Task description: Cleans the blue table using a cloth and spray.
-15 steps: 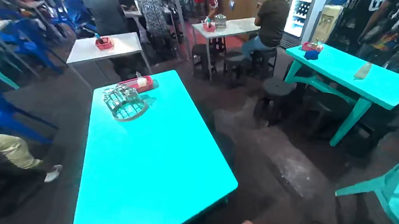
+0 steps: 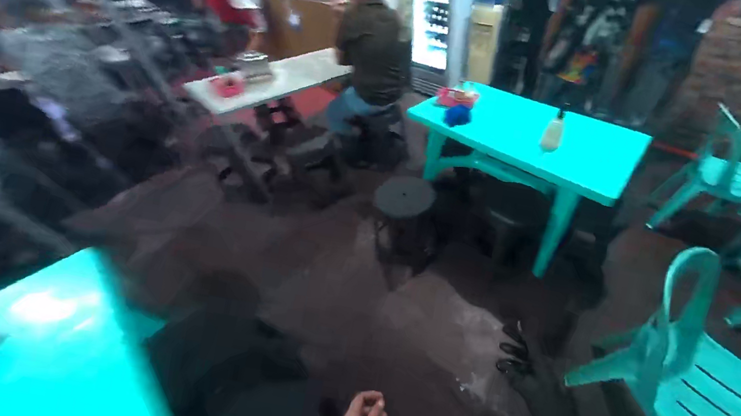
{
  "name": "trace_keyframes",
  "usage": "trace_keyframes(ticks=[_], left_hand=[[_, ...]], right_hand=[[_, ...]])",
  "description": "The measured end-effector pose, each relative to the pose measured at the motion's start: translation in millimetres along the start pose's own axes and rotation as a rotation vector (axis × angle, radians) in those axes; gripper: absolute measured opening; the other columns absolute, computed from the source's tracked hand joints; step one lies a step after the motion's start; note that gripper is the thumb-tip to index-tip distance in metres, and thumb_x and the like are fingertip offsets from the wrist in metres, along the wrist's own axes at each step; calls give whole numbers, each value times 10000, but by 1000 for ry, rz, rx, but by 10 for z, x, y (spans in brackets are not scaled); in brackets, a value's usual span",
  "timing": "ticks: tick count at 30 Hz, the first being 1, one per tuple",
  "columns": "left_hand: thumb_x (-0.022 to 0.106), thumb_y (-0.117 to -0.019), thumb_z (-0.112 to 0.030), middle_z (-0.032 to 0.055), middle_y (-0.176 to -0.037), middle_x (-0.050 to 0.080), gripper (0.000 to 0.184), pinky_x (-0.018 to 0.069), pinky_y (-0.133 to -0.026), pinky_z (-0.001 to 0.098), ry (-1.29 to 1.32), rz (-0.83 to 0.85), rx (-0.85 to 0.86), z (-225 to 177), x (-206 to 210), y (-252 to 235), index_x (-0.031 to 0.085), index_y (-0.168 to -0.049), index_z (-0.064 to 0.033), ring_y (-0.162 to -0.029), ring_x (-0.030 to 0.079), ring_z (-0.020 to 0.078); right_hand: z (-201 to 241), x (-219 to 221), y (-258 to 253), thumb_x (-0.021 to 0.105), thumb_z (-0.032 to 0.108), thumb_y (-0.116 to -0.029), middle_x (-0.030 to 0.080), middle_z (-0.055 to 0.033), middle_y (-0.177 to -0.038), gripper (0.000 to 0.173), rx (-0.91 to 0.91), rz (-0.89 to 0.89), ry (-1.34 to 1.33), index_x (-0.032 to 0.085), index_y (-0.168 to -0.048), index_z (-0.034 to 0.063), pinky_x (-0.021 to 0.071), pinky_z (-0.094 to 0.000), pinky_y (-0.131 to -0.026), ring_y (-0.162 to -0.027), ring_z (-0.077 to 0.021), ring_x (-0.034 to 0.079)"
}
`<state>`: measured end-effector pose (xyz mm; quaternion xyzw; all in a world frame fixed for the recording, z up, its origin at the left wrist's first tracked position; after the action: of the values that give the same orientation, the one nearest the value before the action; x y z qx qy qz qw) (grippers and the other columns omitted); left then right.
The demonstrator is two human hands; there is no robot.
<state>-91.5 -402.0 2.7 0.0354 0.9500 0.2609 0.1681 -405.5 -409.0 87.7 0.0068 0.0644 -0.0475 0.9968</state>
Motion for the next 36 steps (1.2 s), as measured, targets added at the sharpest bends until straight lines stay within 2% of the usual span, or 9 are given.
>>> trace_keyframes(ticks=[2,6,13,17,20,24,30,33,36], left_hand=[[506,-1081,-151,260,-1170,673,377,588,-867,479,-59,25,81,-662,123,-531,504,-1403,45,-958,719,326],[512,-1078,-150,222,-1190,672,364,592,-870,422,-151,215,218,-1777,585,-1451,518,-1396,27,-958,718,260],[506,-1078,-148,161,-1169,669,304,586,-867,363,-98,389,231,-2771,1335,-3074,575,-1330,7,-958,701,189],[501,-1084,-149,186,-1133,670,305,587,-826,373,-34,231,52,-3010,1270,-3941,575,-1313,38,-896,701,207],[509,-1084,-153,202,-1146,675,297,583,-848,399,-84,84,-71,-3211,1085,-4469,587,-1303,31,-921,707,239],[516,-1080,-176,197,-1119,709,296,565,-925,466,-240,-57,-78,-3694,858,-5197,621,-1291,4,-980,717,290],[499,-1073,-163,215,-1222,681,335,521,-997,511,-509,-106,194,-5116,710,-7115,591,-1347,7,-1097,683,334],[513,-1067,-183,230,-1325,635,373,481,-1066,542,-647,-115,395,-6027,744,-8372,576,-1387,-2,-1223,628,367],[588,-1027,-182,295,-1410,555,443,395,-1093,671,-744,-132,530,-6751,855,-9625,541,-1431,-5,-1325,519,481]], right_hand=[[142,-219,-466,706,91,-923,354,-210,-1591,849,66,-87,-69,201,-1598,-6,558,-301,-963,-1257,-207,601],[-94,-790,-1319,658,101,-912,337,-282,-1577,835,-34,-292,-53,181,-1568,-100,496,-247,-1014,-1300,-198,552],[-701,-1838,-3150,721,170,-884,239,-275,-1634,956,64,-497,45,132,-1607,-38,433,-326,-1112,-1431,-296,421],[-708,-2161,-4673,741,118,-893,305,-290,-1593,967,44,-522,44,111,-1614,-15,468,-345,-1080,-1362,-302,492],[-648,-2290,-5743,778,169,-884,173,-287,-1652,1001,93,-527,135,123,-1623,7,480,-463,-1073,-1417,-408,424],[-514,-2486,-6891,815,191,-853,78,-262,-1678,1070,90,-603,153,95,-1623,7,430,-489,-1113,-1485,-412,304],[-844,-2968,-8183,899,230,-683,61,-307,-1665,1262,-32,-679,338,86,-1616,-22,336,-494,-1167,-1508,-426,227],[-914,-3104,-8581,902,190,-637,61,-268,-1678,1314,-25,-628,316,52,-1626,27,399,-454,-1128,-1489,-378,287],[-934,-3183,-8892,888,131,-641,225,-258,-1633,1307,49,-647,249,32,-1623,27,461,-369,-1093,-1430,-293,406]])
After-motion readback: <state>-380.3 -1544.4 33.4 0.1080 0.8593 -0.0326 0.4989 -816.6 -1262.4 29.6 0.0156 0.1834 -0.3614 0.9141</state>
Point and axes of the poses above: each hand's wrist, its own y-axis away from the middle knuckle, its own x-axis out of the palm, z = x × y, the point moved 1 cm from there along -y, towards the middle knuckle
